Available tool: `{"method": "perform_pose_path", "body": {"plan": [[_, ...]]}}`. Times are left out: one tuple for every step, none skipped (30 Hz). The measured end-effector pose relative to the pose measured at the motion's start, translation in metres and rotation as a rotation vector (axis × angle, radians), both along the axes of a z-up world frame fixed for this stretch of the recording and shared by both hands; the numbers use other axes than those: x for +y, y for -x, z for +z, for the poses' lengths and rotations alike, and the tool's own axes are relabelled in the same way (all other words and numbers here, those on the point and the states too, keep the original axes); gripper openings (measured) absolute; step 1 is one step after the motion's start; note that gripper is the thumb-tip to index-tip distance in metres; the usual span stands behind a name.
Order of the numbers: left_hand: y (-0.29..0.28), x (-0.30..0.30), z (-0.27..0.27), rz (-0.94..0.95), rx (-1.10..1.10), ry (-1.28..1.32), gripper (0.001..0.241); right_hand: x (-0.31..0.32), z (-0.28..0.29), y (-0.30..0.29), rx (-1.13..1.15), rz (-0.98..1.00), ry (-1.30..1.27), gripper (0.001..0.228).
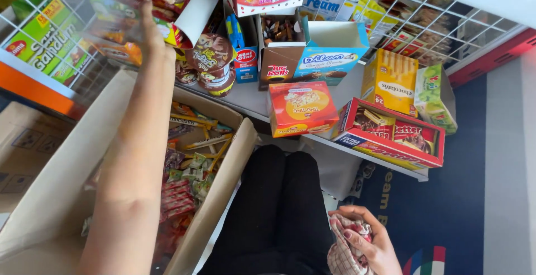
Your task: The person sorts and organizes various snacks and candies from a large box into smaller containers.
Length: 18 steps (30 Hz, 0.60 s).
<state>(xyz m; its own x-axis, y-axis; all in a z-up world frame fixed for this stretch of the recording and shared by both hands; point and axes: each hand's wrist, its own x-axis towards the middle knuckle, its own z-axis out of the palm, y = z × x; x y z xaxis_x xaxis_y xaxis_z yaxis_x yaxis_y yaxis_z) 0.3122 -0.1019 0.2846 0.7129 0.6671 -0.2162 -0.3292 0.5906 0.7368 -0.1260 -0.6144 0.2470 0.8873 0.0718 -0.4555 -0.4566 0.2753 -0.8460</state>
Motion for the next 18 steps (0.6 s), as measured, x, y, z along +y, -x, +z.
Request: {"method": "perform_pose_path", "body": {"plan": [[-0.012,0.005,-0.016,0.002,0.003,-0.003,0.061,0.003,0.004,-0.003,0.003,0.002,-0.003,0.052],[-0.023,0.01,-0.032,-0.086,-0.066,-0.032,0.055,0.006,0.009,-0.006,-0.017,0.012,-0.003,0.053],[-0.035,0.015,-0.047,-0.175,-0.137,-0.06,0.05,0.009,0.013,-0.01,-0.039,0.022,-0.001,0.053],[-0.027,0.012,-0.033,-0.174,-0.136,-0.063,0.05,0.011,0.014,-0.012,-0.038,0.023,-0.004,0.053],[-0.019,0.006,-0.021,-0.088,0.103,-0.202,0.055,0.012,0.016,-0.014,-0.069,0.04,0.012,0.052],[-0.011,0.001,-0.009,-0.001,0.343,-0.339,0.061,0.014,0.018,-0.015,-0.1,0.057,0.028,0.052],[-0.003,-0.004,0.002,-0.002,0.346,-0.338,0.061,0.015,0.019,-0.016,-0.097,0.057,0.029,0.052],[0.005,-0.01,0.013,0.01,0.442,-0.356,0.061,0.016,0.02,-0.016,-0.103,0.065,0.037,0.052],[0.014,-0.014,0.024,0.021,0.539,-0.373,0.063,0.018,0.021,-0.017,-0.11,0.074,0.044,0.052],[-0.003,-0.002,0.001,0.022,0.541,-0.373,0.063,0.019,0.022,-0.017,-0.107,0.075,0.044,0.052],[-0.017,0.011,-0.023,-0.057,0.327,-0.331,0.067,0.021,0.023,-0.017,-0.091,0.064,0.06,0.052],[-0.031,0.025,-0.047,-0.135,0.114,-0.285,0.071,0.022,0.024,-0.017,-0.074,0.053,0.077,0.052],[-0.033,0.031,-0.052,-0.131,0.12,-0.284,0.071,0.023,0.025,-0.016,-0.069,0.059,0.076,0.052],[-0.036,0.037,-0.056,-0.07,0.275,-0.411,0.08,0.024,0.027,-0.015,-0.045,0.04,0.081,0.053],[-0.04,0.043,-0.059,-0.01,0.427,-0.538,0.09,0.026,0.028,-0.015,-0.024,0.018,0.085,0.053],[-0.03,0.04,-0.047,-0.008,0.429,-0.538,0.09,0.027,0.029,-0.015,-0.022,0.021,0.084,0.053],[-0.019,0.037,-0.034,-0.087,0.354,-0.473,0.093,0.028,0.03,-0.014,-0.007,0.003,0.066,0.053],[-0.009,0.033,-0.022,-0.165,0.279,-0.407,0.097,0.029,0.03,-0.013,0.008,-0.015,0.048,0.054]]}}
